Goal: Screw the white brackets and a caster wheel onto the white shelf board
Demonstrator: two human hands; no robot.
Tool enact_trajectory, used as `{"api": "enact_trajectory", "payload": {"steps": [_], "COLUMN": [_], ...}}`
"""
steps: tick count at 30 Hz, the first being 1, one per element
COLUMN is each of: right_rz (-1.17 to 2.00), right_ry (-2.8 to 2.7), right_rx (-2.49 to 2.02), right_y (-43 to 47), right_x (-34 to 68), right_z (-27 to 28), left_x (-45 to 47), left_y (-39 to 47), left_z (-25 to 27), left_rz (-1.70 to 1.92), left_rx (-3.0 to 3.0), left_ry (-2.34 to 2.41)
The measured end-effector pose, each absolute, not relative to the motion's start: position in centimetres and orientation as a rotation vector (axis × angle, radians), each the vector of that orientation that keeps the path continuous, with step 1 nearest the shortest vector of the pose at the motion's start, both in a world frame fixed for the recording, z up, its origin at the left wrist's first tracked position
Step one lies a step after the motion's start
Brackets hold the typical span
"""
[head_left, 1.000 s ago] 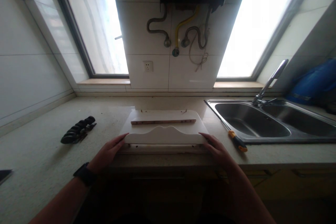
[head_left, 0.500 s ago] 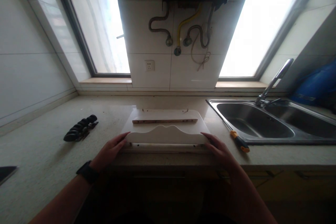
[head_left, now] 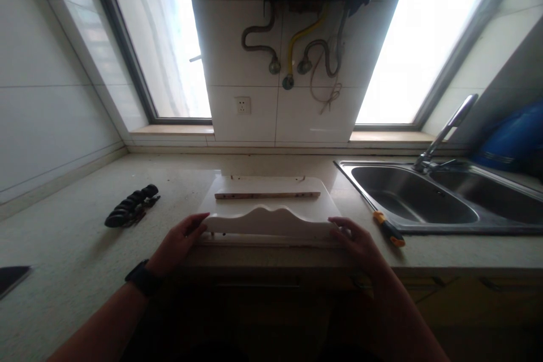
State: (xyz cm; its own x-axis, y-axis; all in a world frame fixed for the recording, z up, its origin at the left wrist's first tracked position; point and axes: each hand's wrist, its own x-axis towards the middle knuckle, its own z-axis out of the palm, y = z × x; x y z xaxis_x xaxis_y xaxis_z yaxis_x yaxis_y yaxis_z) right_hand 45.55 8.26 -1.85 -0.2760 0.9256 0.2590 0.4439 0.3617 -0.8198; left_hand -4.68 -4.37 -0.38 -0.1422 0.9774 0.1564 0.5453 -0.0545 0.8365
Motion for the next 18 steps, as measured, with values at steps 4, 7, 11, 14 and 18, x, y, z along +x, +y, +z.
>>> {"api": "enact_trajectory", "payload": {"steps": [4,7,11,14,18], "right_rz": [0.796,0.818,0.831,0.831,0.837], "right_ry": [-1.87,-1.871,-1.841,-1.823,-1.773], "right_rx": [-1.189,-1.151,-1.098,-1.077,-1.067], "right_y": [8.12,8.2,8.29,8.33,8.61], "right_x": [45.68,45.75,45.69,45.69,45.84], "right_z": [-1.66,-1.74,-1.85,-1.99,-2.51], "left_x": [-4.59,-4.5,-4.46,-4.45,-4.51], "left_y": [-4.57,-4.7,-4.87,-4.92,-4.82], "left_z": [-0.63,-0.55,-0.33,-0.26,-0.32], "left_rz": [1.125,1.104,1.097,1.086,1.075], "left_rx": [1.62,1.633,1.657,1.648,1.634], "left_ry": [1.721,1.745,1.758,1.767,1.778]}}
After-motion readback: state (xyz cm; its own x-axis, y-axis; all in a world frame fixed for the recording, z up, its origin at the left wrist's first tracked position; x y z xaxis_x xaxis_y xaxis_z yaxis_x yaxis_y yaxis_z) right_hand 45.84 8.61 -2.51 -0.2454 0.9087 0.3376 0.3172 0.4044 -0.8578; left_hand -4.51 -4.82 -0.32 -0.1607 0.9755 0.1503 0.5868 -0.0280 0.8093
